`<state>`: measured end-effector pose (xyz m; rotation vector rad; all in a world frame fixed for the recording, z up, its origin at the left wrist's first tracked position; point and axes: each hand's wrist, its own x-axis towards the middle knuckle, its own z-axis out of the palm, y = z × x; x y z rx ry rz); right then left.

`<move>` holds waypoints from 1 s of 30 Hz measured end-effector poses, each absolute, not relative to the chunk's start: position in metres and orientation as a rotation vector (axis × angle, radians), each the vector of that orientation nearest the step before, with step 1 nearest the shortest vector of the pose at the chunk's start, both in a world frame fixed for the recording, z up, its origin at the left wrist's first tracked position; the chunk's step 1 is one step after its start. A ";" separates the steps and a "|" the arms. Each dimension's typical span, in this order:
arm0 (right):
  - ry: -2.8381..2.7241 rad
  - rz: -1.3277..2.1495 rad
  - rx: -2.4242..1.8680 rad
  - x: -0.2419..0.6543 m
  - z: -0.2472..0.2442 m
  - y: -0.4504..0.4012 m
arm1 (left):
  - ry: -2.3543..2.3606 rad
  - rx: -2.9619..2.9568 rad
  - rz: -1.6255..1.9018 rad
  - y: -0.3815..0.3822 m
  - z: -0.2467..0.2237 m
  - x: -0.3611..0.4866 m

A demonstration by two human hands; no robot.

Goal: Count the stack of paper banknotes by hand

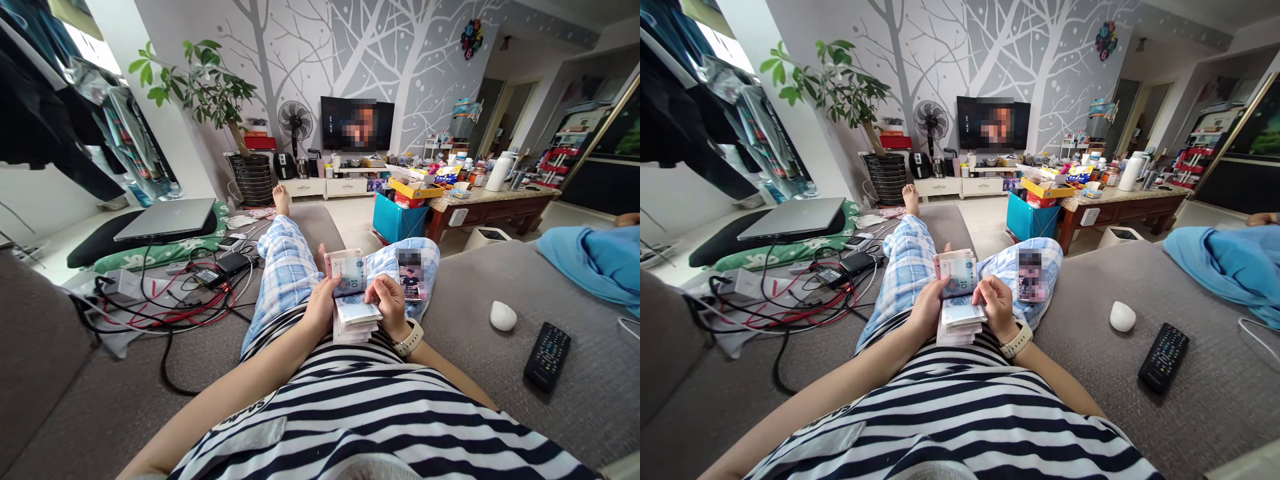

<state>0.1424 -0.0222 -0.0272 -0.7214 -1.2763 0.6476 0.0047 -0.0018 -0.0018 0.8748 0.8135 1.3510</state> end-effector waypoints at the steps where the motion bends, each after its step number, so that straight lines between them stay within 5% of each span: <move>1: -1.275 0.645 -0.725 0.143 -0.027 -0.022 | 0.804 0.871 1.342 -0.002 -0.002 0.005; 30: -1.175 0.645 -0.848 0.142 -0.031 -0.013 | 0.730 0.873 1.258 -0.003 -0.010 0.004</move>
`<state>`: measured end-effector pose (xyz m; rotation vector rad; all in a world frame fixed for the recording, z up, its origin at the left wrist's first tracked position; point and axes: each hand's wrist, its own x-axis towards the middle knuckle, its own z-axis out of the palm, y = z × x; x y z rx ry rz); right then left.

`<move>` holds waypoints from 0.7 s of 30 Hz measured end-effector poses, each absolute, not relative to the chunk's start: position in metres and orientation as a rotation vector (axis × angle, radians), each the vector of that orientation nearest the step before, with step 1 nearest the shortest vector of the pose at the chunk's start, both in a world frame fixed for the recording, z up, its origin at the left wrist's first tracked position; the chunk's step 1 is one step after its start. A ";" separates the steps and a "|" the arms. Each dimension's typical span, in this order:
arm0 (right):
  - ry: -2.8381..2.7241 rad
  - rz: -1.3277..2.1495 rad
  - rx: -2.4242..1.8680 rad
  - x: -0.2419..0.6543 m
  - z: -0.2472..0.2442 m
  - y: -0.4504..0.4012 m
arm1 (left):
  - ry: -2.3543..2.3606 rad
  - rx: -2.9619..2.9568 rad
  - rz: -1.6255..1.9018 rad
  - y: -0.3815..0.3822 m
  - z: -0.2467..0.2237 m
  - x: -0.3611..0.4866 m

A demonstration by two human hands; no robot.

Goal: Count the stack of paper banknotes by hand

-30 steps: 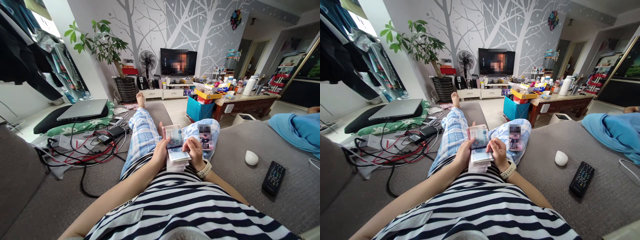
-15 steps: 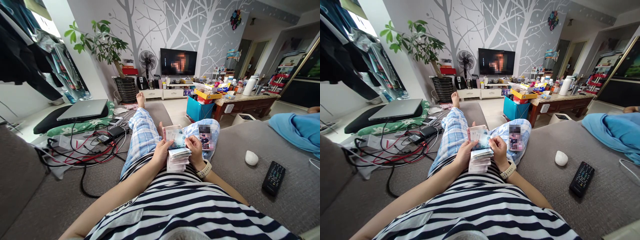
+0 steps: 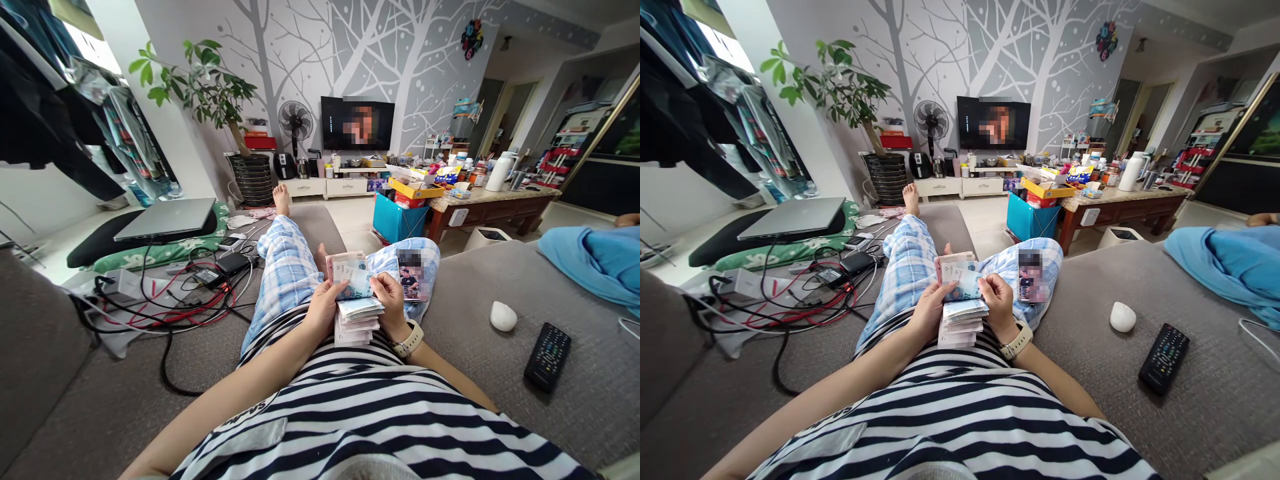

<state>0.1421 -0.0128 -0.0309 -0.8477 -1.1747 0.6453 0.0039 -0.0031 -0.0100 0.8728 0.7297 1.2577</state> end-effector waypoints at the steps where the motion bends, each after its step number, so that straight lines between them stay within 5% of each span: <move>1: -1.173 0.647 -0.849 0.142 -0.031 -0.013 | 0.728 0.869 1.260 -0.003 -0.010 0.004; 21: -1.206 0.659 -0.788 0.142 -0.033 -0.015 | 0.806 0.841 1.367 0.003 -0.014 0.003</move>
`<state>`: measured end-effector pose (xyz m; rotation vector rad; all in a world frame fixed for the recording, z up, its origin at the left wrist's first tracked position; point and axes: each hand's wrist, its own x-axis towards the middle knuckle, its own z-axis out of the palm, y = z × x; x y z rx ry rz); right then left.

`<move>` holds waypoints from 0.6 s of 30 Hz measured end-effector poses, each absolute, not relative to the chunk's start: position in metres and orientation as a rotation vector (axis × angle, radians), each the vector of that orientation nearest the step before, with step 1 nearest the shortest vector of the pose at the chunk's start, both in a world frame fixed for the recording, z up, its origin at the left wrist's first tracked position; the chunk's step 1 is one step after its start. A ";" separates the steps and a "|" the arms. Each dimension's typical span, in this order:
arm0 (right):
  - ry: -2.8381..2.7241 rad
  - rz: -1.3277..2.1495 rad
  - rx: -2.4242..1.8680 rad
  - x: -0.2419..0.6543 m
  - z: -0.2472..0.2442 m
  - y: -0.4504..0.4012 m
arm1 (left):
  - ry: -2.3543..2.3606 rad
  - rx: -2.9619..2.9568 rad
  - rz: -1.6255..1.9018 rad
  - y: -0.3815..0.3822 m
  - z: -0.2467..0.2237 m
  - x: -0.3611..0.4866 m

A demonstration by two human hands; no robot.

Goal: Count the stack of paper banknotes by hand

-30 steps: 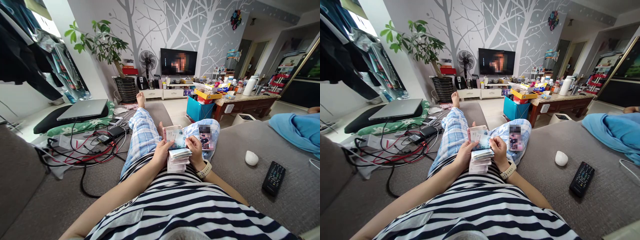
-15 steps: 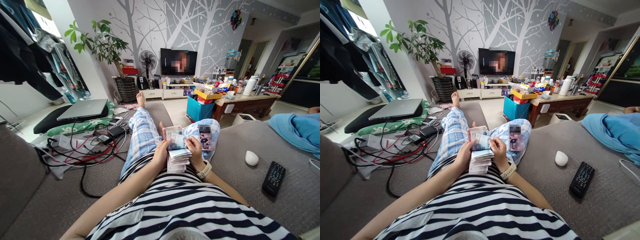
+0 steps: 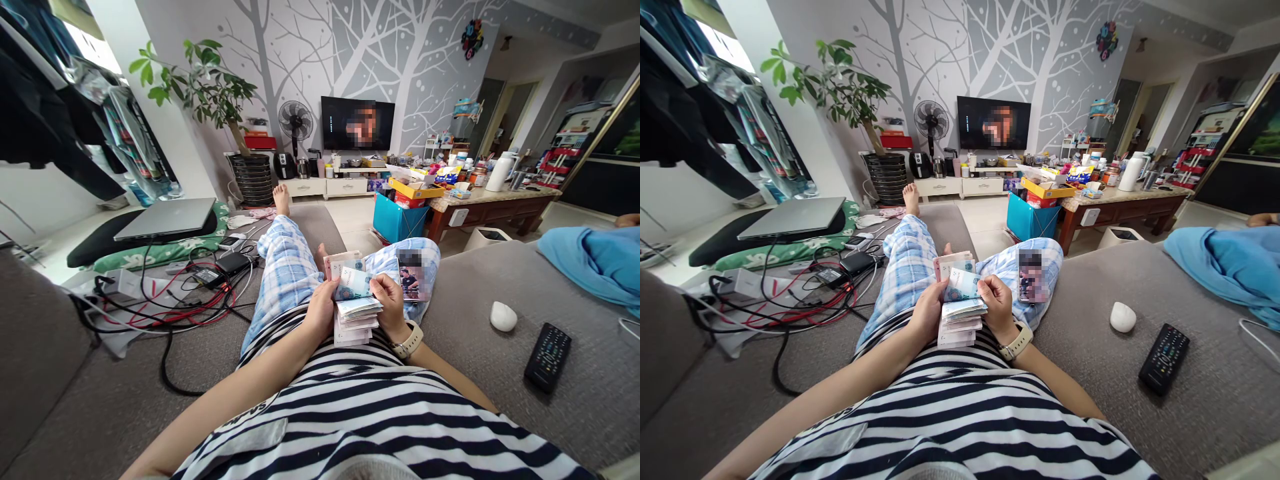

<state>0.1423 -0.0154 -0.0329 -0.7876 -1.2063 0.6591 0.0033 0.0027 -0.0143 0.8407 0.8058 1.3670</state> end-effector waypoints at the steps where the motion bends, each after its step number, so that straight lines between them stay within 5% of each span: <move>1: -1.206 0.658 -0.781 0.142 -0.033 -0.015 | 0.811 0.852 1.370 0.003 -0.014 0.003; 18: -1.240 0.638 -0.738 0.144 -0.033 -0.015 | 0.934 1.042 1.375 -0.006 0.003 0.000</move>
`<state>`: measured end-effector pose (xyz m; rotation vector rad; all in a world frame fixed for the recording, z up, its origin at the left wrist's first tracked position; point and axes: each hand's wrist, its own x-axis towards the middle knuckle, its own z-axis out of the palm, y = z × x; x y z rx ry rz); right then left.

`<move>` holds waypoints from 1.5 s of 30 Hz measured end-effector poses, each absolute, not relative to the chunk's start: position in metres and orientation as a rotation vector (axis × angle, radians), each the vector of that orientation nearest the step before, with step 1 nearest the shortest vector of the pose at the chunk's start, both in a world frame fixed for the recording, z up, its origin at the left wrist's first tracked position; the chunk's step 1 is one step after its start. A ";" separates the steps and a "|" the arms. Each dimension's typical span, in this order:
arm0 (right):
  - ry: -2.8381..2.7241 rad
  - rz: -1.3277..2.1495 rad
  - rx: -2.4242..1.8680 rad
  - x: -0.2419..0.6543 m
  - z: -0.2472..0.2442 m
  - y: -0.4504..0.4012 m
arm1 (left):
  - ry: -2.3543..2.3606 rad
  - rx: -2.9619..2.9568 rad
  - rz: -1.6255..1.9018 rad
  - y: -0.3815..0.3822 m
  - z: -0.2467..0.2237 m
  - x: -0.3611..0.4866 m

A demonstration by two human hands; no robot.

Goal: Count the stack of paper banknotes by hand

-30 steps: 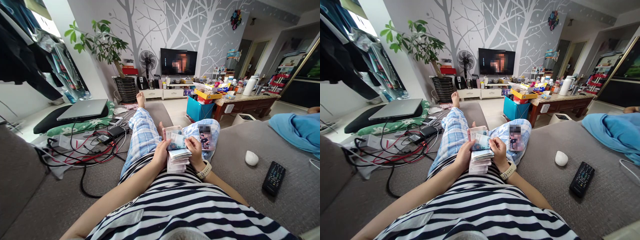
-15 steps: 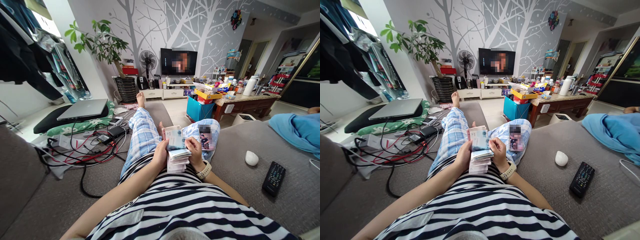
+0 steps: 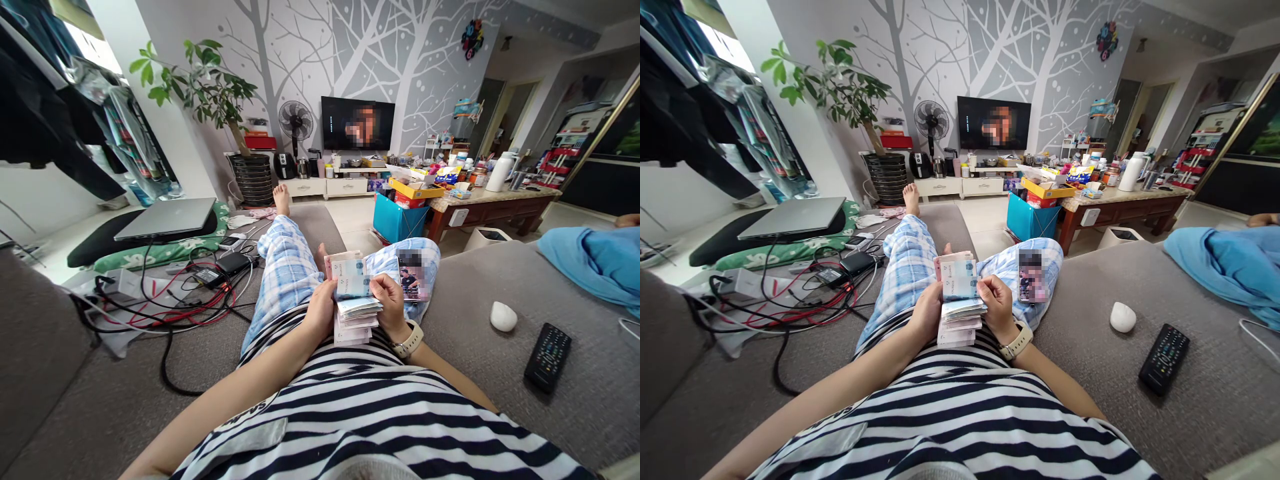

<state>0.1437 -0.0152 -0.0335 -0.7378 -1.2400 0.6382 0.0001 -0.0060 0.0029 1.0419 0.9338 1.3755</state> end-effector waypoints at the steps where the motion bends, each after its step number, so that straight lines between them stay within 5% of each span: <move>1: -1.241 0.637 -0.738 0.144 -0.033 -0.015 | 0.933 1.060 1.374 -0.007 0.004 0.000; 45: -1.266 0.656 -0.724 0.144 -0.030 -0.017 | 0.798 0.943 1.299 -0.006 0.003 0.001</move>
